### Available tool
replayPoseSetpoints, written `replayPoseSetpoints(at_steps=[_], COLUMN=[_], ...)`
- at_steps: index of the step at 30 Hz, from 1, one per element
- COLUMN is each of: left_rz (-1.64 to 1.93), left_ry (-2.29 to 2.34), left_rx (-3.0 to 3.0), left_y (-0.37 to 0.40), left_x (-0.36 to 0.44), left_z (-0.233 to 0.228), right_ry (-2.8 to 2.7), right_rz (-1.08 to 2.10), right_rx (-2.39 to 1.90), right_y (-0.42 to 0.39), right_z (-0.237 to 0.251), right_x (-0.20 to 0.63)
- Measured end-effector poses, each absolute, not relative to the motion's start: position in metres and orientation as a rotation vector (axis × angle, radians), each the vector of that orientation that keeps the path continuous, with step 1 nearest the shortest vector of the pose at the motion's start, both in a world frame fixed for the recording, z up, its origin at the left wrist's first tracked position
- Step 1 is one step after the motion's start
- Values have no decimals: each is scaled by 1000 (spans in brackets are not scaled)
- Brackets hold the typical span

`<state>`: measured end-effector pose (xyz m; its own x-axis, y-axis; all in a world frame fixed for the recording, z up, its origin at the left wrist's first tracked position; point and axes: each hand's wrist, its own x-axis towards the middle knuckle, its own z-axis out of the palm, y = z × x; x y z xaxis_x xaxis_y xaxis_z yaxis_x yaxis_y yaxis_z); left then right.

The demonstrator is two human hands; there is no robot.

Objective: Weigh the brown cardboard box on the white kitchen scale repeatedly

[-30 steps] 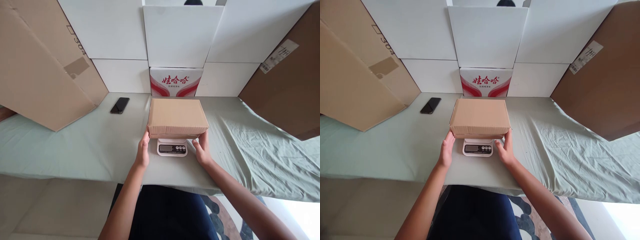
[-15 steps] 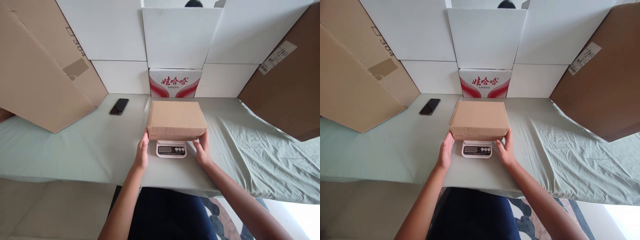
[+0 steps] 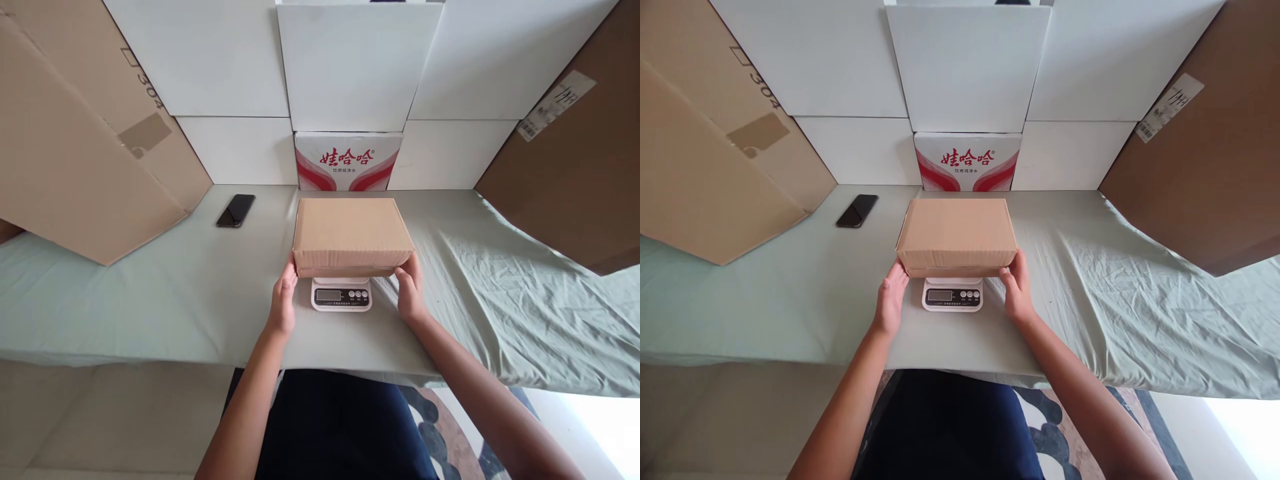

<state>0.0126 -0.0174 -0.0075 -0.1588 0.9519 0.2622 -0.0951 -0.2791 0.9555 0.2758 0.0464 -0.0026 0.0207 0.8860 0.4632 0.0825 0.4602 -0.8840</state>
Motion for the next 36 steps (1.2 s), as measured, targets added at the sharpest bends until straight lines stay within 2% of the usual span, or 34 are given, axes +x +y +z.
replayPoseSetpoints(at_steps=[22, 36], left_rz=[1625, 1642], left_ry=[1107, 1094], left_rx=[1224, 1208], left_y=[-16, -15], left_x=[11, 10], left_z=[-5, -6], right_ry=[-1397, -1292], right_rz=[709, 775], right_rx=[-962, -992], right_y=[45, 54], right_z=[-3, -14], right_x=[276, 282])
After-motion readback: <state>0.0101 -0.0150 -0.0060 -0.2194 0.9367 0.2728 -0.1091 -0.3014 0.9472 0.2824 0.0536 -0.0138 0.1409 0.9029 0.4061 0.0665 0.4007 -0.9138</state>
